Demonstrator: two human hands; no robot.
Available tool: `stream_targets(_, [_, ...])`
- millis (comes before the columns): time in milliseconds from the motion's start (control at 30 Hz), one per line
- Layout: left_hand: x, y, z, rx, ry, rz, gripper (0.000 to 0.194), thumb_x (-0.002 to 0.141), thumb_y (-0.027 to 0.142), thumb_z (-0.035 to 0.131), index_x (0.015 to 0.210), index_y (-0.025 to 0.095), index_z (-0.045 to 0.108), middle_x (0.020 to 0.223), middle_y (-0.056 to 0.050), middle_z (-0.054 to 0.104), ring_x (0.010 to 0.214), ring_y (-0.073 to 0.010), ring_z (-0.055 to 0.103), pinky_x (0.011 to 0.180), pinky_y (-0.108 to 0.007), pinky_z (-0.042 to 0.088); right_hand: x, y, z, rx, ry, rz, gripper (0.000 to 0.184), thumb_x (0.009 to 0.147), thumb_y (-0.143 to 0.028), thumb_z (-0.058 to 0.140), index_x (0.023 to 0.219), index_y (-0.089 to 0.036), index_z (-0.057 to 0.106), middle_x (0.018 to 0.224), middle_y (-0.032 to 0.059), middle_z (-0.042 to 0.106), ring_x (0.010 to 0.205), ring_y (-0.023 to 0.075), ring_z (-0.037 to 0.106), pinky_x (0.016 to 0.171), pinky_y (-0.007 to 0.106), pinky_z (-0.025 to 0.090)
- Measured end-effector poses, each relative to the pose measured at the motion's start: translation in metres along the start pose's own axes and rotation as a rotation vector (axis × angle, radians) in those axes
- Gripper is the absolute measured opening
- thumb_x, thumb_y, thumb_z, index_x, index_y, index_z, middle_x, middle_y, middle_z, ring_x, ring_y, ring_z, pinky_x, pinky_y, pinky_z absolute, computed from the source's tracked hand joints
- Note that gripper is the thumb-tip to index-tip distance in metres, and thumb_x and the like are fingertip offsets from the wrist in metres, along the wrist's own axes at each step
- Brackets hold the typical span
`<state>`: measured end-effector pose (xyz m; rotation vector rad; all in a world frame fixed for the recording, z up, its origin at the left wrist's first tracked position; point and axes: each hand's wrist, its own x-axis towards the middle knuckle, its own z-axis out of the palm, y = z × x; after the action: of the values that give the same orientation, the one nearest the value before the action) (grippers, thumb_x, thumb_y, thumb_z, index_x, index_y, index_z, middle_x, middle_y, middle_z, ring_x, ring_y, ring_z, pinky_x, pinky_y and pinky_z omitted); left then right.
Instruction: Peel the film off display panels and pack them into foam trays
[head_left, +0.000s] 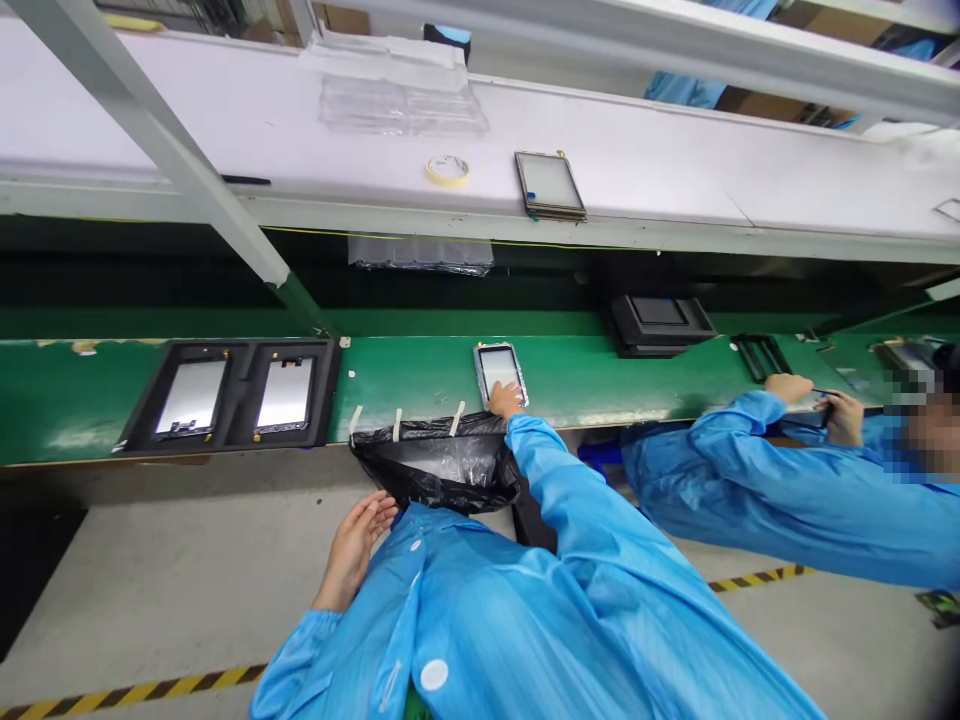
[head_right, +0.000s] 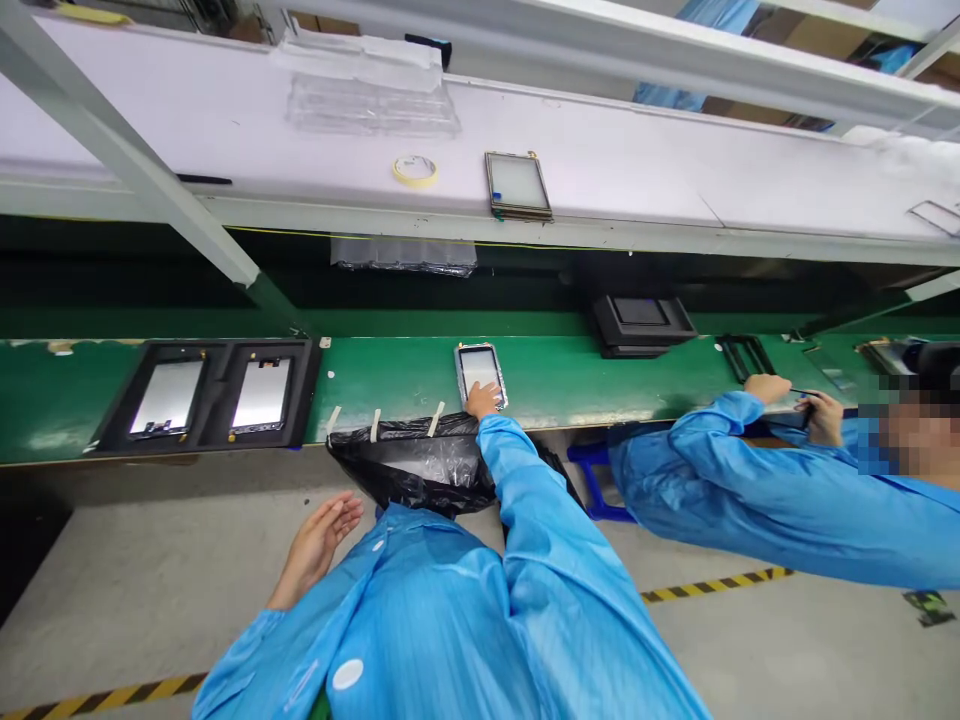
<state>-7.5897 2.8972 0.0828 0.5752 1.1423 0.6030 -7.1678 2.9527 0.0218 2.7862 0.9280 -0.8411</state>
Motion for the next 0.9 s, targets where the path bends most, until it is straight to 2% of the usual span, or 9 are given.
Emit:
stream_targets(100, [0.0, -0.001, -0.005, -0.022, 0.01, -0.007, 0.04, 0.069, 0.033, 0.085, 0.101, 0.014, 0.072, 0.094, -0.01, 0.079, 0.085, -0.0194, 0.074, 0.082, -0.031, 0.057, 0.001, -0.006, 0.002, 0.008, 0.011, 0.036, 0.077, 0.088, -0.024, 0.064, 0.156, -0.012, 0.029, 0.164, 0.0332, 0.008, 0.153, 0.0467, 0.011, 0.114, 0.065, 0.025])
stream_targets(300, [-0.001, 0.003, -0.001, 0.002, 0.02, -0.016, 0.034, 0.072, 0.03, 0.083, 0.1, 0.014, 0.071, 0.094, -0.011, 0.079, 0.083, -0.0204, 0.074, 0.082, -0.033, 0.056, 0.001, -0.026, 0.002, 0.002, 0.006, 0.087, 0.09, 0.088, -0.024, 0.065, 0.161, -0.01, 0.016, 0.162, 0.0389, 0.005, 0.152, 0.0485, 0.015, 0.111, 0.069, 0.027])
stream_targets(433, [-0.001, 0.008, -0.001, -0.002, 0.038, -0.018, 0.028, 0.075, 0.027, 0.079, 0.099, 0.014, 0.071, 0.093, -0.01, 0.079, 0.082, -0.02, 0.074, 0.081, -0.033, 0.056, 0.0, -0.026, -0.01, -0.023, 0.006, 0.06, 0.097, 0.085, -0.024, 0.069, 0.161, -0.003, 0.012, 0.158, 0.0431, 0.017, 0.149, 0.0464, 0.028, 0.112, 0.062, 0.033])
stream_targets(567, [0.005, 0.013, 0.002, 0.0, 0.004, -0.015, 0.026, 0.078, 0.025, 0.077, 0.1, 0.014, 0.071, 0.093, -0.011, 0.079, 0.082, -0.0195, 0.075, 0.081, -0.032, 0.056, -0.008, -0.006, -0.023, -0.053, 0.039, -0.059, 0.087, 0.088, -0.014, 0.063, 0.159, 0.003, 0.016, 0.146, 0.0377, 0.045, 0.142, 0.0352, 0.045, 0.113, 0.042, 0.038])
stream_targets(633, [0.01, 0.015, 0.006, 0.022, -0.03, -0.019, 0.027, 0.078, 0.025, 0.077, 0.101, 0.013, 0.071, 0.093, -0.011, 0.079, 0.082, -0.02, 0.075, 0.08, -0.032, 0.056, -0.013, 0.002, -0.027, -0.066, 0.056, -0.1, 0.08, 0.089, -0.011, 0.06, 0.157, 0.004, 0.021, 0.138, 0.0344, 0.054, 0.137, 0.0318, 0.051, 0.11, 0.036, 0.041])
stream_targets(767, [0.017, 0.015, 0.021, 0.069, -0.092, -0.035, 0.03, 0.075, 0.026, 0.079, 0.101, 0.013, 0.072, 0.092, -0.012, 0.079, 0.081, -0.0204, 0.075, 0.077, -0.03, 0.055, -0.021, 0.003, -0.024, -0.091, 0.094, -0.126, 0.061, 0.092, -0.009, 0.051, 0.149, 0.005, 0.037, 0.129, 0.0332, 0.06, 0.13, 0.0304, 0.057, 0.106, 0.036, 0.043])
stream_targets(900, [0.021, 0.014, 0.031, 0.101, -0.136, -0.042, 0.034, 0.071, 0.028, 0.083, 0.1, 0.013, 0.073, 0.09, -0.012, 0.079, 0.079, -0.02, 0.074, 0.075, -0.03, 0.055, -0.026, -0.008, -0.02, -0.114, 0.147, -0.123, 0.056, 0.093, -0.007, 0.044, 0.147, 0.007, 0.037, 0.128, 0.0354, 0.06, 0.131, 0.0317, 0.056, 0.107, 0.04, 0.042])
